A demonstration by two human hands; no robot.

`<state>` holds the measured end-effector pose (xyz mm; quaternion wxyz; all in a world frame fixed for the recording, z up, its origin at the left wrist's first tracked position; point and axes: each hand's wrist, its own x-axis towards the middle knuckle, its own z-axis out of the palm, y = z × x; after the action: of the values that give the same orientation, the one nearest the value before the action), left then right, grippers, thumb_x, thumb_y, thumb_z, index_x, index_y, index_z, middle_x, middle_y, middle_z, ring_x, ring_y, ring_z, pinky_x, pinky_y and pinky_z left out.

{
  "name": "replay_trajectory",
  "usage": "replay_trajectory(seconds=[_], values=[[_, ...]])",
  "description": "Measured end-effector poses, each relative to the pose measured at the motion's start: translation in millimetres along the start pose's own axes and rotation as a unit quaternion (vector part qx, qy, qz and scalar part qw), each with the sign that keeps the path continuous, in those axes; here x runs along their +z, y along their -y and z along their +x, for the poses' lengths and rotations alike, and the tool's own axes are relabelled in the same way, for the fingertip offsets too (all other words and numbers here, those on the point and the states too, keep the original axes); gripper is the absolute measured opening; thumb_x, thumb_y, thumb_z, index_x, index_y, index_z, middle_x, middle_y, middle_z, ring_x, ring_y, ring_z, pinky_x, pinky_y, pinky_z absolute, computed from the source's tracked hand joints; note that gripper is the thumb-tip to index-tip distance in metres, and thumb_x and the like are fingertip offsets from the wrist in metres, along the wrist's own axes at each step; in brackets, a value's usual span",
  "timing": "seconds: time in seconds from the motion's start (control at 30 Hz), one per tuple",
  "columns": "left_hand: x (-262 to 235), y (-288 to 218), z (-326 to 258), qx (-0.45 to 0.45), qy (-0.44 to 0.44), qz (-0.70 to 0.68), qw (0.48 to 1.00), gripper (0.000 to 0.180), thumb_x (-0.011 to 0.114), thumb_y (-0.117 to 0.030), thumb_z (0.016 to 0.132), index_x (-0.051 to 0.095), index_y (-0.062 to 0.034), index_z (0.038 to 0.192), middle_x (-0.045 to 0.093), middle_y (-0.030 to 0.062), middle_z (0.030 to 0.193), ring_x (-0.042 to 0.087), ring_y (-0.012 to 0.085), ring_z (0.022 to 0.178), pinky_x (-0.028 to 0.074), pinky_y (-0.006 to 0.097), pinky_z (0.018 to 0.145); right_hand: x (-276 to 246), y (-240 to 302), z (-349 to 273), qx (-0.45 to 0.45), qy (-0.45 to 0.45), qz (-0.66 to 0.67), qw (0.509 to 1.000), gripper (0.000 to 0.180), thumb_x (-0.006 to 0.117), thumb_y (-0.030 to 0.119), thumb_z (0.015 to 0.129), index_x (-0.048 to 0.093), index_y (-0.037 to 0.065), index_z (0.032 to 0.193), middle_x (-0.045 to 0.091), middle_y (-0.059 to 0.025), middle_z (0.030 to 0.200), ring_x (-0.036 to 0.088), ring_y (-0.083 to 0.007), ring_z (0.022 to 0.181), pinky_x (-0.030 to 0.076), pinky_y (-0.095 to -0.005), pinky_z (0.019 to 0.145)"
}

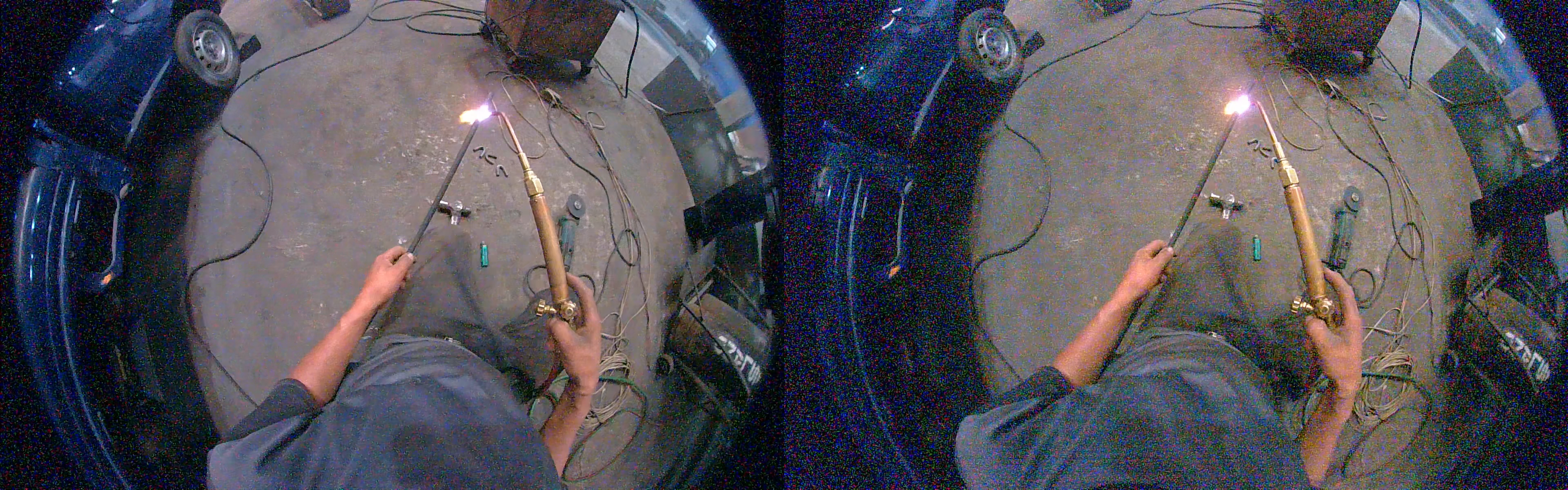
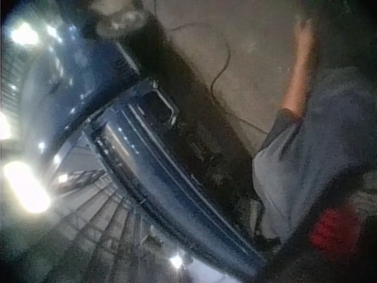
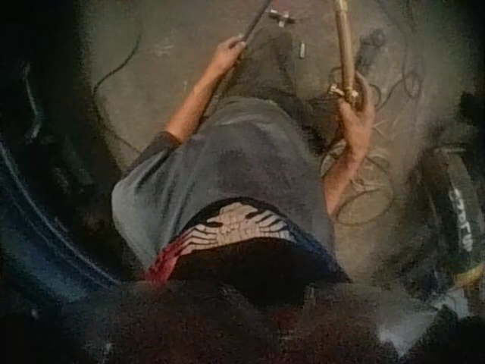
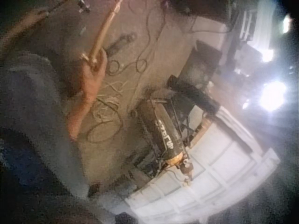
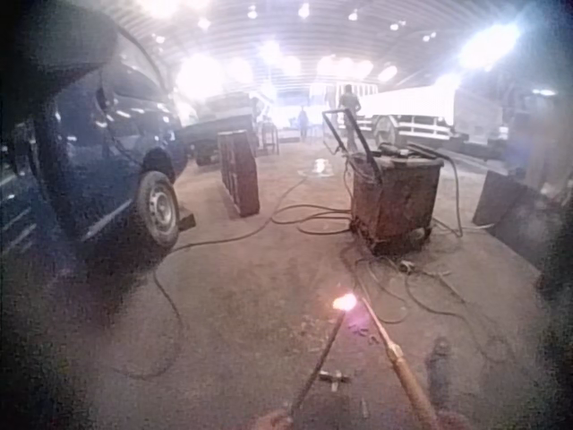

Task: The person ignites a blowtorch and directs the flame onto a long metal rod, moving the flame along its length to heat it. The rod gradually glows red as it is heated.

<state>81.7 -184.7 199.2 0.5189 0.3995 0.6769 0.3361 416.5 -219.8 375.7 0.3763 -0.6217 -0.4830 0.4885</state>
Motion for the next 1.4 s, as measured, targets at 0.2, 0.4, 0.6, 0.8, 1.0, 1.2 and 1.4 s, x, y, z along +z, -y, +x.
replay_trajectory(seconds=[0.2,0.4,0.6,0.8,1.0,1.2,1.4], values=[[-0.5,-4.6,3.6,-0.002,0.0,-0.006,1.0,0.029,0.06,-0.03,0.096,0.066,-0.0024,0.101,0.06,0.0013,0.072,0.055,0.0118,0.063,0.046,0.03,0.059,-8.5,-9.8,3.6,-0.008,0.015,-0.036,0.999,0.069,0.059,0.0,0.076,0.051,0.01,0.143,0.063,-0.0035,0.1,0.054,-0.0088,0.068,0.046,-0.0248,0.058],[2.5,-23.0,-1.7,-0.012,-0.008,-0.012,1.0,0.028,0.059,-0.028,0.097,0.067,-0.0025,0.104,0.059,0.0009,0.073,0.055,0.0115,0.063,0.046,0.03,0.059,-9.2,1.1,0.7,0.027,0.03,-0.016,0.999,0.068,0.061,0.002,0.077,0.05,0.01,0.144,0.063,-0.0034,0.099,0.053,-0.0086,0.07,0.045,-0.0244,0.059],[3.2,-11.1,4.4,-0.005,-0.002,-0.023,1.0,0.029,0.06,-0.028,0.098,0.067,-0.0012,0.106,0.06,0.0013,0.074,0.056,0.0116,0.064,0.047,0.03,0.059,-10.7,-2.5,0.0,0.019,0.041,0.015,0.999,0.069,0.061,0.003,0.079,0.048,0.009,0.146,0.063,-0.0034,0.1,0.053,-0.0079,0.069,0.044,-0.0244,0.058],[3.0,-12.0,0.3,-0.001,-0.004,-0.026,1.0,0.028,0.06,-0.027,0.098,0.067,-0.0013,0.104,0.059,0.0012,0.072,0.055,0.0115,0.063,0.046,0.029,0.057,-8.7,0.8,-1.3,0.02,0.037,0.004,0.999,0.069,0.061,0.003,0.08,0.046,0.009,0.147,0.064,-0.0042,0.097,0.051,-0.0072,0.062,0.042,-0.0247,0.051],[3.5,-17.3,-5.3,0.01,-0.009,-0.03,0.999,0.026,0.06,-0.026,0.097,0.067,-0.0018,0.101,0.058,0.0012,0.07,0.054,0.0116,0.062,0.045,0.03,0.057,-6.7,-2.6,0.7,0.018,0.033,0.016,0.999,0.067,0.06,0.001,0.081,0.047,0.009,0.146,0.064,-0.005,0.095,0.051,-0.0069,0.06,0.041,-0.0244,0.05],[2.8,-16.2,-6.5,0.018,-0.009,-0.019,1.0,0.026,0.059,-0.026,0.097,0.067,-0.0006,0.101,0.058,0.0016,0.07,0.054,0.0119,0.063,0.045,0.03,0.057,-7.0,0.3,2.1,0.007,0.031,0.003,0.999,0.067,0.06,-0.001,0.081,0.047,0.01,0.146,0.064,-0.0049,0.096,0.051,-0.0069,0.061,0.041,-0.0242,0.051],[2.3,-14.8,-1.8,0.01,-0.008,-0.025,1.0,0.028,0.059,-0.027,0.097,0.067,-0.0001,0.102,0.06,0.0024,0.072,0.055,0.0123,0.064,0.046,0.03,0.058,-9.0,0.4,4.0,-0.001,0.033,0.008,0.999,0.068,0.06,-0.001,0.08,0.047,0.009,0.146,0.062,-0.0051,0.096,0.051,-0.0069,0.061,0.041,-0.024,0.051]])
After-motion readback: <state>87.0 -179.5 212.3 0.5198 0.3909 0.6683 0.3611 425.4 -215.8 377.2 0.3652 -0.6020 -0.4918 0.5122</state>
